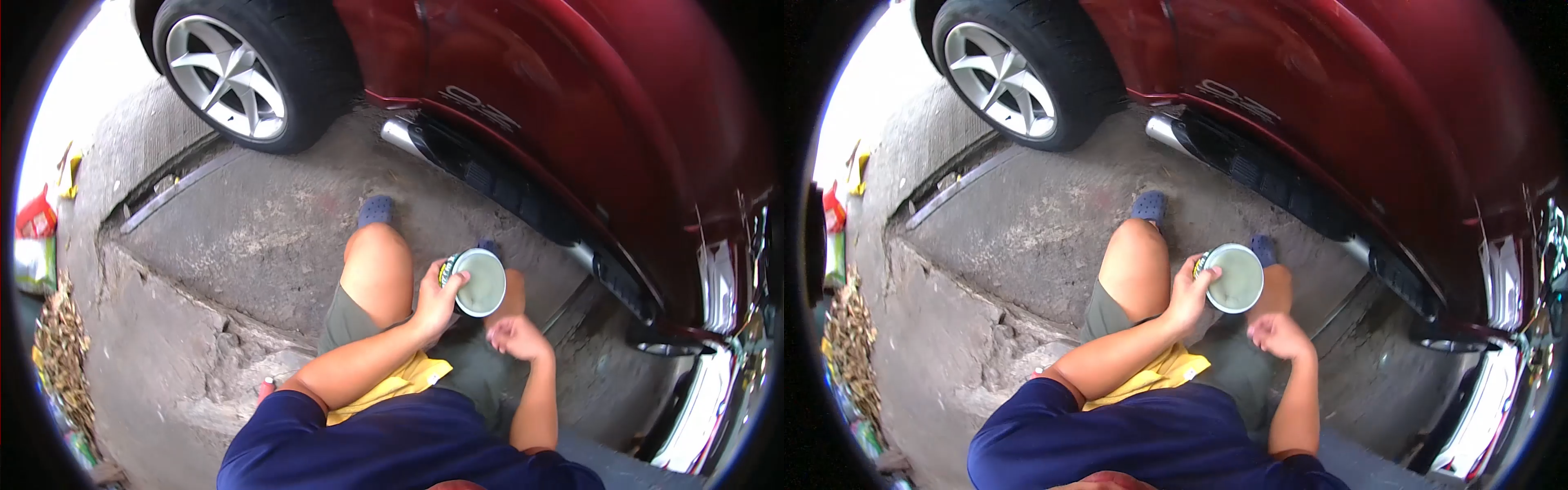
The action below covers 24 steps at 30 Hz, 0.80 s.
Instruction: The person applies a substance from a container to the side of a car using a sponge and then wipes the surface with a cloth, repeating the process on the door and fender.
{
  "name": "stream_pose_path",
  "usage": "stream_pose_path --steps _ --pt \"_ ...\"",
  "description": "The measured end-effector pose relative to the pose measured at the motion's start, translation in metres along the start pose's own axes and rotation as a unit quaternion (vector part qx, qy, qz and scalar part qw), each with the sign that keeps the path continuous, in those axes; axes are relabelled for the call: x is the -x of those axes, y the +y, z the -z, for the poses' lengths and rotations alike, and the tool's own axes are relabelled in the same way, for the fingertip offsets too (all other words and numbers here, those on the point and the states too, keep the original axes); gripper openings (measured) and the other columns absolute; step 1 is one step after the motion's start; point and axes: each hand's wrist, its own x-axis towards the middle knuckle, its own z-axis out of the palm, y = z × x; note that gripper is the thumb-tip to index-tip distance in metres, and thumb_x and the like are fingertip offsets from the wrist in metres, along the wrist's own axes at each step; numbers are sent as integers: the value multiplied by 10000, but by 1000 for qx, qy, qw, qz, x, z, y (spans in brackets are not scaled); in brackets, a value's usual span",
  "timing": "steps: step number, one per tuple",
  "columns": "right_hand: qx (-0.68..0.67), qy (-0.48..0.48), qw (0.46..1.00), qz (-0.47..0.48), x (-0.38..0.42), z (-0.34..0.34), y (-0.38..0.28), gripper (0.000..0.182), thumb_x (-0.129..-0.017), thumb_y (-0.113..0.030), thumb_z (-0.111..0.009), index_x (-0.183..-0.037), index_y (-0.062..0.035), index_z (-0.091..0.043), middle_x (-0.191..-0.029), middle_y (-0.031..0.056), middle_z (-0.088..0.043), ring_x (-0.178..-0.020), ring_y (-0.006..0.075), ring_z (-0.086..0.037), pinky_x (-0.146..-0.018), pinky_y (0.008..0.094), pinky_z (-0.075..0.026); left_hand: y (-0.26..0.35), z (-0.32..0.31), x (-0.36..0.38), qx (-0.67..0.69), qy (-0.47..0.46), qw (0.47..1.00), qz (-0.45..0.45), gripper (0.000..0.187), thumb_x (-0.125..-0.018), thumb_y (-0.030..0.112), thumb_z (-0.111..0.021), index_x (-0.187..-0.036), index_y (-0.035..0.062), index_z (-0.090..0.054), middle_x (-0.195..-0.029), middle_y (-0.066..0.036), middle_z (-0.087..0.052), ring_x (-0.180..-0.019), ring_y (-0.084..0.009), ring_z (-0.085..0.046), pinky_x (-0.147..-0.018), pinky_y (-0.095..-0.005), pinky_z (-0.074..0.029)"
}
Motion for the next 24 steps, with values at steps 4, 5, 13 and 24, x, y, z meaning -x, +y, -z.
stream_pose_path --steps 4,5,13,24 --pt "-323 117 929 139 -17 -20 -25 544 -1100 -502 -536 -1358 -26 -589 -1164 123 -716 -944 177 -716 -743 315 -582 -7 9 -8 -36 9 999 -15 581 -939 311 -686 -1358 -74 -568 -1183 -169 -704 -1094 -225 -663 -983 -354 -518" --pt "-379 99 902 181 -19 -36 -34 589 -1095 -523 -533 -1406 -23 -555 -1233 128 -692 -1031 190 -703 -797 334 -585 -8 11 -8 -48 -1 999 -16 587 -935 313 -687 -1358 -75 -569 -1183 -171 -706 -1093 -226 -664 -980 -352 -519" --pt "-443 71 880 158 -41 -31 -11 554 -987 -255 -773 -1426 5 -557 -1306 85 -676 -1183 176 -658 -1025 340 -519 -2 -1 -14 -375 -137 907 -132 865 -925 350 -750 -1567 -85 -366 -1514 -294 -507 -1458 -358 -464 -1219 -426 -353" --pt "-230 139 956 118 -77 -57 2 741 -884 -299 -872 -1399 129 -555 -1280 204 -709 -1154 253 -687 -1006 357 -540 85 -140 -205 -380 -22 863 -332 1116 -952 275 -735 -1663 -37 66 -1726 -350 52 -1626 -447 -91 -1304 -421 -162"
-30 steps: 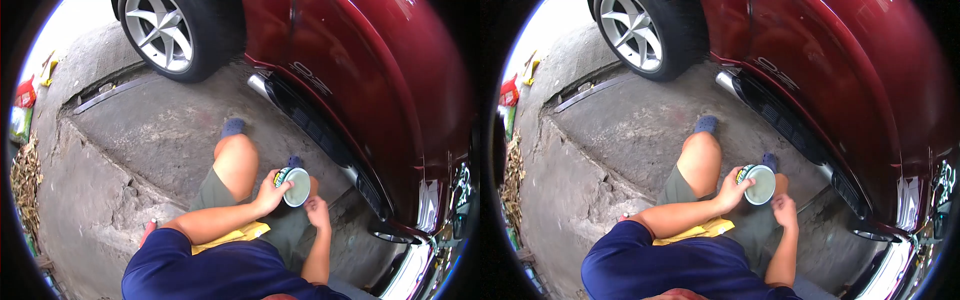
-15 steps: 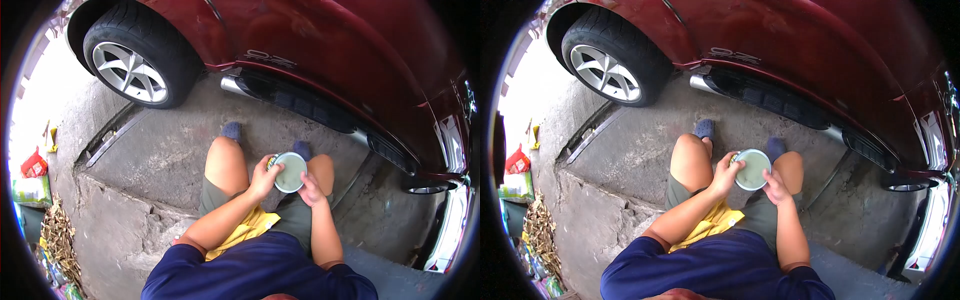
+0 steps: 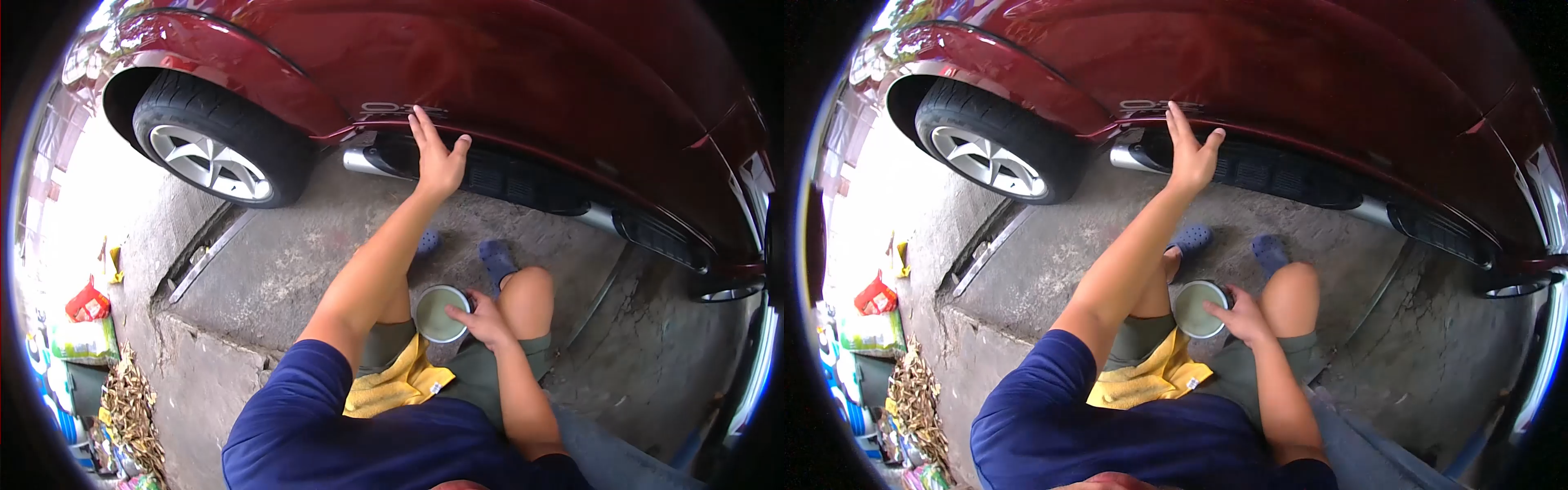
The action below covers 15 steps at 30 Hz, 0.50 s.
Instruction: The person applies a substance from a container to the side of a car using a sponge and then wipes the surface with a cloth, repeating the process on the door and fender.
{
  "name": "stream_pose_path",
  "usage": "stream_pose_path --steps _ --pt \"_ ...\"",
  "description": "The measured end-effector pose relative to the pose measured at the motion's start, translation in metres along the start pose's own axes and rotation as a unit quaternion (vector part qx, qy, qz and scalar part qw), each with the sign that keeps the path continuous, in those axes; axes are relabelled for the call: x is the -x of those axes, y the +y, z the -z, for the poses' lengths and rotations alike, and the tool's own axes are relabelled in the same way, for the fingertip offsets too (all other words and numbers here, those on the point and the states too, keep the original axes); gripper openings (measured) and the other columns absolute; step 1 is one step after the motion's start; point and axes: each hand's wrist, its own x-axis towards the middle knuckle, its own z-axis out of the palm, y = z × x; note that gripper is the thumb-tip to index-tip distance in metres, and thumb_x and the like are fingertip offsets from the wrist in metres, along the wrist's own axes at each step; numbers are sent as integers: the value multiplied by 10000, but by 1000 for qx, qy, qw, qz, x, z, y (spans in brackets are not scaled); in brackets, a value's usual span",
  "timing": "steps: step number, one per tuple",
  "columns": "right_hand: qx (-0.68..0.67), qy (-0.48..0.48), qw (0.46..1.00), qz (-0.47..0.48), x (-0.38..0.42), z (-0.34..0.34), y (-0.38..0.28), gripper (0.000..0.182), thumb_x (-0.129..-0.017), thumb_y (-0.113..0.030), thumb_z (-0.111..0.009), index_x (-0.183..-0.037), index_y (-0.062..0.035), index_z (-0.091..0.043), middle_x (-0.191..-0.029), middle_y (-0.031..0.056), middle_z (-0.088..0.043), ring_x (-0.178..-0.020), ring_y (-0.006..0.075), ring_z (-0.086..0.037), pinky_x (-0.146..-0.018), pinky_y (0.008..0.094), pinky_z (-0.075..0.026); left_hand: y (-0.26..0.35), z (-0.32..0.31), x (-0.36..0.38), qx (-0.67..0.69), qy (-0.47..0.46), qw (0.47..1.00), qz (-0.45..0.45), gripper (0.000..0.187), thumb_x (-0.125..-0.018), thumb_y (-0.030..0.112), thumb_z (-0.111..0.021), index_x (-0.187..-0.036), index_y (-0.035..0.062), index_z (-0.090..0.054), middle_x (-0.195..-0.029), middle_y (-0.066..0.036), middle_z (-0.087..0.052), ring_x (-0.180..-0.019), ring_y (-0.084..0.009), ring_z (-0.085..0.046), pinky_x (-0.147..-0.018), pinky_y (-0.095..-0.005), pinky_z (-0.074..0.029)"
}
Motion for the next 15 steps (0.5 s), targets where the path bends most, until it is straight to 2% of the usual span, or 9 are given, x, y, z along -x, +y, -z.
stream_pose_path --steps 1,2,4,5,6,9,13,15 --pt "20 10 1000 6 -7 0 20 753 -880 -299 -873 -1404 133 -548 -1288 212 -706 -1164 259 -686 -1011 362 -538 -6 -17 -3 23 22 999 -30 1150 -930 215 -750 -1664 -10 106 -1714 -358 123 -1611 -506 -65 -1299 -471 -173" --pt "39 18 999 11 -13 1 32 766 -876 -298 -875 -1410 137 -540 -1296 219 -702 -1174 265 -684 -1017 366 -536 -15 -34 -5 3 40 998 -52 1152 -925 204 -750 -1667 0 108 -1711 -361 134 -1603 -528 -55 -1294 -503 -173" --pt "17 21 1000 1 -4 1 4 768 -875 -293 -869 -1411 141 -532 -1309 241 -694 -1193 275 -679 -1028 375 -532 -24 -60 -4 -37 73 992 -96 1159 -916 181 -750 -1672 20 114 -1705 -367 155 -1589 -571 -34 -1284 -567 -171" --pt "25 29 999 6 -4 3 2 761 -879 -289 -865 -1410 141 -531 -1306 242 -696 -1191 274 -681 -1027 374 -533 -22 -71 3 -66 32 996 -57 1171 -932 187 -747 -1649 -20 155 -1683 -387 205 -1586 -576 54 -1293 -568 -100" --pt "34 33 999 5 1 2 2 755 -883 -285 -861 -1410 141 -530 -1304 243 -698 -1188 272 -683 -1026 373 -533 -16 -78 9 -64 11 997 -40 1174 -927 185 -748 -1660 15 154 -1681 -383 217 -1573 -606 42 -1284 -604 -100" --pt "13 34 999 -8 7 4 -8 732 -894 -270 -850 -1407 141 -528 -1279 229 -711 -1170 268 -690 -1019 371 -536 -6 -82 23 -94 -19 995 9 1155 -923 209 -755 -1694 96 98 -1686 -389 180 -1575 -606 3 -1281 -604 -125" --pt "3 30 1000 7 5 8 2 707 -901 -249 -845 -1401 142 -533 -1249 219 -725 -1148 258 -698 -1006 363 -540 0 -71 20 -42 85 995 -27 1112 -924 219 -759 -1709 108 20 -1689 -389 166 -1585 -575 -24 -1279 -579 -148" --pt "14 31 999 10 4 8 3 698 -903 -240 -845 -1399 141 -536 -1240 216 -728 -1139 248 -699 -997 356 -544 -3 -63 16 -86 62 994 -29 1103 -930 233 -755 -1709 110 16 -1690 -387 165 -1587 -573 -21 -1279 -586 -140"
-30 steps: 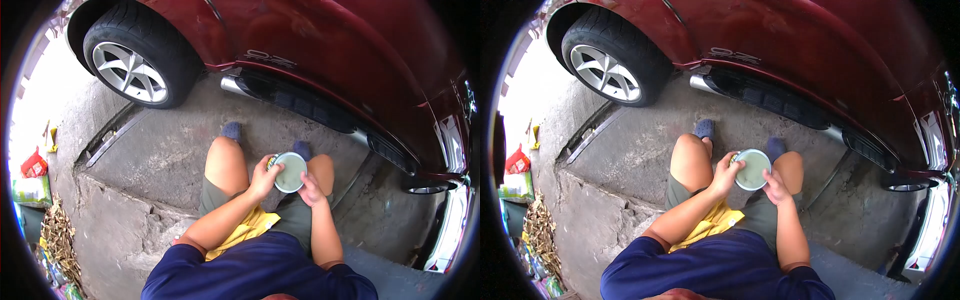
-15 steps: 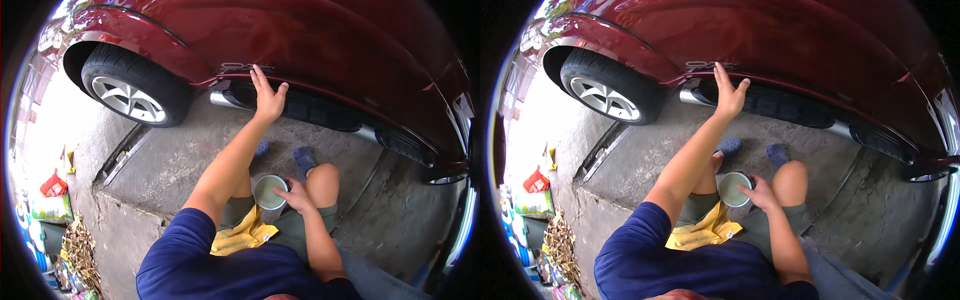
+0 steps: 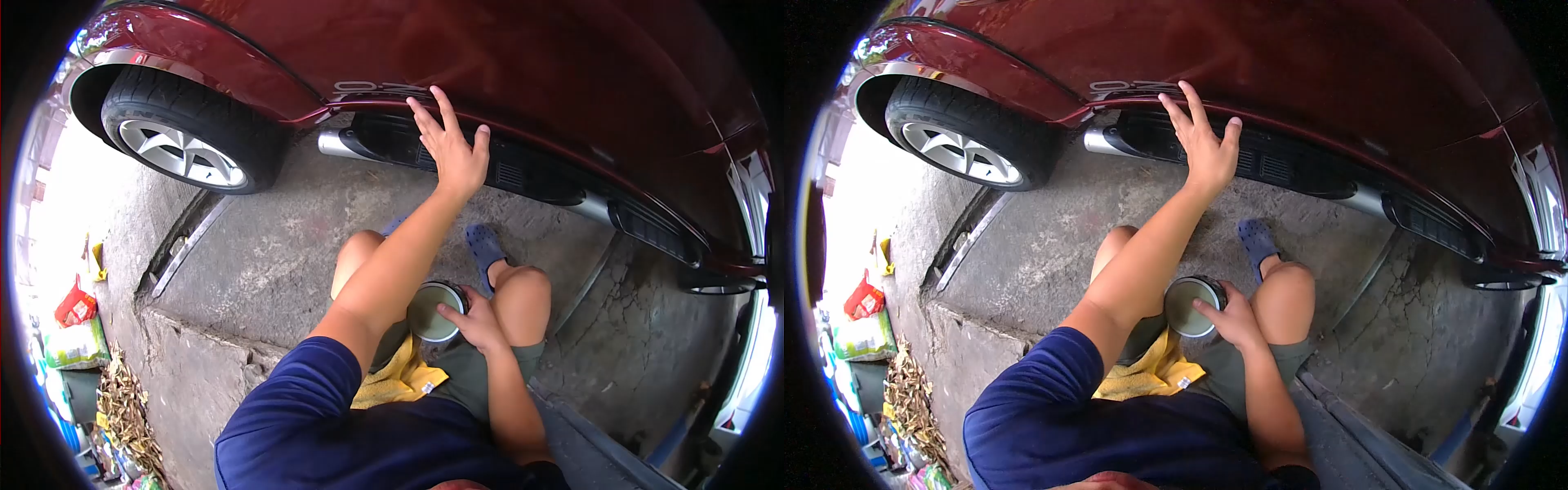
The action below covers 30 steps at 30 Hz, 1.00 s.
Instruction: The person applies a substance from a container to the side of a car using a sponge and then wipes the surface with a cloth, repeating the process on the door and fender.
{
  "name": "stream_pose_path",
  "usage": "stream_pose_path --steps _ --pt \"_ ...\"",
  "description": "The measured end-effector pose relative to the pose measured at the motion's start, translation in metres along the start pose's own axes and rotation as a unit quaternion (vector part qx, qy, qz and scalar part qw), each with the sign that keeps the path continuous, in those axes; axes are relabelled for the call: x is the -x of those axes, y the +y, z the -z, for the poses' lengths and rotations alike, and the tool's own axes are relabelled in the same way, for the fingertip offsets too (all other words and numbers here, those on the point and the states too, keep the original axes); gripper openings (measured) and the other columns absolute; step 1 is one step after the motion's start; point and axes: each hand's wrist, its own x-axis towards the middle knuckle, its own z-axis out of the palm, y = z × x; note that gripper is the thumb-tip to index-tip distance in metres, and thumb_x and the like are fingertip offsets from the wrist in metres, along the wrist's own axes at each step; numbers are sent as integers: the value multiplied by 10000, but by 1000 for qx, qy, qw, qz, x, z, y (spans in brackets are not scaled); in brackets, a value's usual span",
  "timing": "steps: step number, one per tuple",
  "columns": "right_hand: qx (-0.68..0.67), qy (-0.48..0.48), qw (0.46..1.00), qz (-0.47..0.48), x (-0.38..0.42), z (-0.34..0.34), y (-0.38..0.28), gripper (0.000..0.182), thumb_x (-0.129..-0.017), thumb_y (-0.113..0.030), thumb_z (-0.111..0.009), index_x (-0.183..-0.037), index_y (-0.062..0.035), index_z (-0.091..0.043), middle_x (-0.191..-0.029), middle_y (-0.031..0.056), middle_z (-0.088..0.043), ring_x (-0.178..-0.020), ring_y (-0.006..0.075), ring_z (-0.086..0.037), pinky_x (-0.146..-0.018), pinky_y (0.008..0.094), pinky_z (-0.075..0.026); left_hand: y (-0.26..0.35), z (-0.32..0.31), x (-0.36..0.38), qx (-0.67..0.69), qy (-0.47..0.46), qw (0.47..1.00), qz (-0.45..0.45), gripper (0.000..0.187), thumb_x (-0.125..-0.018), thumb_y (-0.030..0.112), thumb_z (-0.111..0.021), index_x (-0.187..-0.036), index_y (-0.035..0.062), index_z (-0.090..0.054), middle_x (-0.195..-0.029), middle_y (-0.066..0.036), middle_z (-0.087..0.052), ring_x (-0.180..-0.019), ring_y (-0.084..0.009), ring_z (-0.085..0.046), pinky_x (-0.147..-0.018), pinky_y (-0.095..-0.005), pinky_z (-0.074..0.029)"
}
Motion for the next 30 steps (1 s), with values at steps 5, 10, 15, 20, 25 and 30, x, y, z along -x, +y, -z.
stream_pose_path --steps 5,10,15,20,25,30 --pt "-5 -3 1000 -8 1 -4 -3 711 -902 -251 -853 -1401 146 -536 -1236 205 -730 -1121 229 -698 -980 344 -549 -10 7 -1 -4 -22 999 44 1082 -947 284 -746 -1714 132 2 -1706 -347 186 -1596 -560 9 -1269 -628 -134" --pt "7 5 1000 8 1 -8 0 725 -901 -265 -857 -1403 148 -534 -1250 207 -725 -1130 228 -694 -985 348 -547 -13 20 -4 -51 -69 996 32 1062 -950 309 -749 -1722 205 -27 -1734 -275 195 -1603 -546 33 -1231 -714 -155" --pt "15 7 1000 14 1 -12 -1 729 -898 -277 -861 -1397 146 -540 -1268 210 -717 -1162 233 -683 -1016 355 -534 -19 35 3 -22 -85 996 24 1062 -955 338 -753 -1723 218 -30 -1751 -274 122 -1619 -507 21 -1179 -775 -194" --pt "-7 -9 999 40 -5 -6 10 511 -962 -206 -794 -1364 45 -602 -1256 139 -717 -1138 216 -676 -1009 356 -532 -7 101 26 76 -207 973 -69 693 -954 362 -733 -1473 -49 -530 -1557 -281 -502 -1462 -424 -468 -1228 -477 -370" --pt "-207 43 973 93 -18 23 38 521 -1035 -392 -696 -1410 -64 -544 -1297 93 -665 -1115 236 -678 -980 416 -532 -30 155 130 2 -430 902 -33 975 -874 543 -770 -1534 -81 -414 -1472 -395 -500 -1383 -504 -517 -1169 -501 -433" --pt "-256 37 960 105 -14 26 24 654 -1056 -583 -584 -1466 -86 -472 -1303 91 -627 -1050 195 -648 -799 376 -524 -29 166 146 75 -386 918 56 810 -751 427 -880 -1325 -85 -626 -1101 -277 -756 -1045 -399 -750 -916 -445 -595"
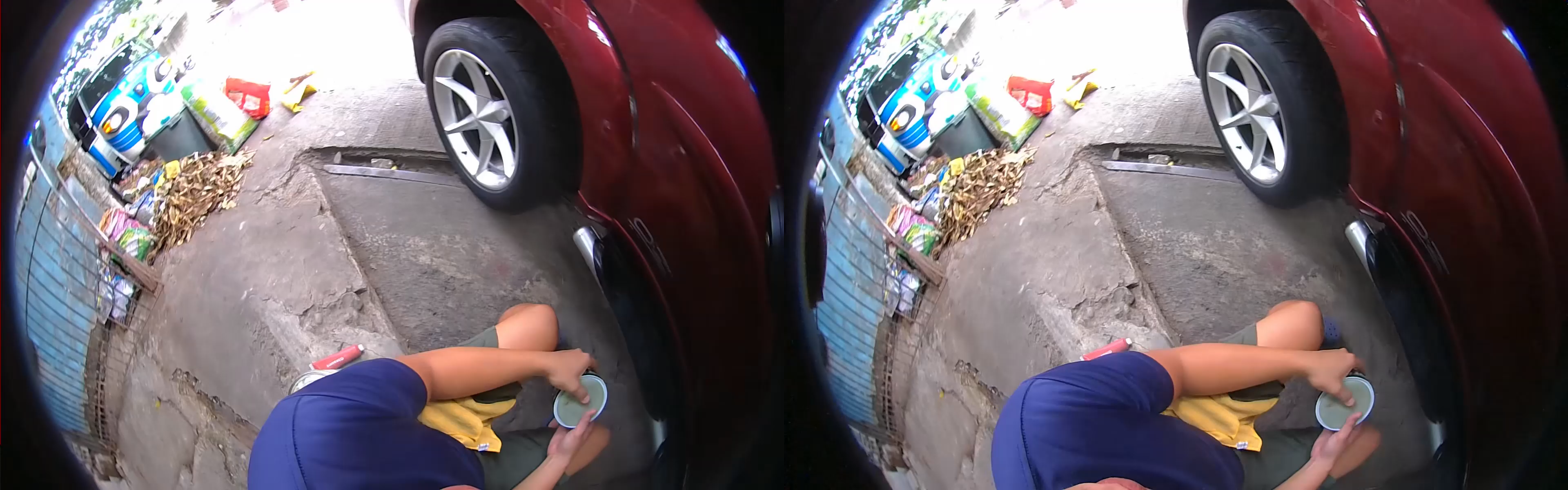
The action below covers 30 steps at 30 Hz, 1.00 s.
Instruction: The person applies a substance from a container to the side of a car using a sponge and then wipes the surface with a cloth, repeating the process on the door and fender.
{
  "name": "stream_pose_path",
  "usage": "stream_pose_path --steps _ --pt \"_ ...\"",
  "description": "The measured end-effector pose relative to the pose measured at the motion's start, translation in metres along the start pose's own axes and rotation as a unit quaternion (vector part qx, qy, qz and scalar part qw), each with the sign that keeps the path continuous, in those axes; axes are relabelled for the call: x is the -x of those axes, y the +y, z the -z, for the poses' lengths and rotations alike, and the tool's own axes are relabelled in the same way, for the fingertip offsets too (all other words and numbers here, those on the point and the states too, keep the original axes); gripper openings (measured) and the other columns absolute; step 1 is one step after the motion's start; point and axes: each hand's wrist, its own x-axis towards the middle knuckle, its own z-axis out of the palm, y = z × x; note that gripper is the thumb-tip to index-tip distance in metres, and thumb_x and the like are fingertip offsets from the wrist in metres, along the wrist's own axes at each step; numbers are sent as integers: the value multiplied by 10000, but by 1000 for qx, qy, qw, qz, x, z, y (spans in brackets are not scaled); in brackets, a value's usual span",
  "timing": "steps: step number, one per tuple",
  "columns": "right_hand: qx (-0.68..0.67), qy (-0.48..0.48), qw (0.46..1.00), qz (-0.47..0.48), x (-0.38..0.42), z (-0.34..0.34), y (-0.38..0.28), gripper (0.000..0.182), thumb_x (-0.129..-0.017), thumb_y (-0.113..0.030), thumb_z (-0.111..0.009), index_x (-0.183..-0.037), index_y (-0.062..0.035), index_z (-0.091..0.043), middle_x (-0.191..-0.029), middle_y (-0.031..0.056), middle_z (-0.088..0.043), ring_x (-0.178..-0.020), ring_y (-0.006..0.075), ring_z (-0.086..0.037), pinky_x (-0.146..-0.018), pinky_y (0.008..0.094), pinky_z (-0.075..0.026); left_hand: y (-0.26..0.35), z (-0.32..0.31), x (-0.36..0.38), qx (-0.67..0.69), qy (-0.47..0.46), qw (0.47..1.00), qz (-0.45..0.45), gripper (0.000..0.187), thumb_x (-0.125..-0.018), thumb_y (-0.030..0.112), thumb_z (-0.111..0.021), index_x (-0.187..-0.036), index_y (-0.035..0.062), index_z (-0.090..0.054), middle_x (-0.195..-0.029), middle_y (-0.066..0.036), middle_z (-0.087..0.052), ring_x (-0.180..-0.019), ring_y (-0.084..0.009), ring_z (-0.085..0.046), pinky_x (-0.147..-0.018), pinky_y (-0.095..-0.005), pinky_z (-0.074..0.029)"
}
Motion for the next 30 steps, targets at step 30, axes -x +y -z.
stream_pose_path --steps 30 --pt "269 -430 839 -196 38 -50 60 620 -782 -54 -790 -1373 -11 -607 -1221 74 -724 -1109 208 -692 -970 321 -530 -47 24 -51 303 315 888 145 714 -809 252 -871 -1365 5 -498 -1186 -155 -666 -1101 -247 -661 -933 -370 -551"
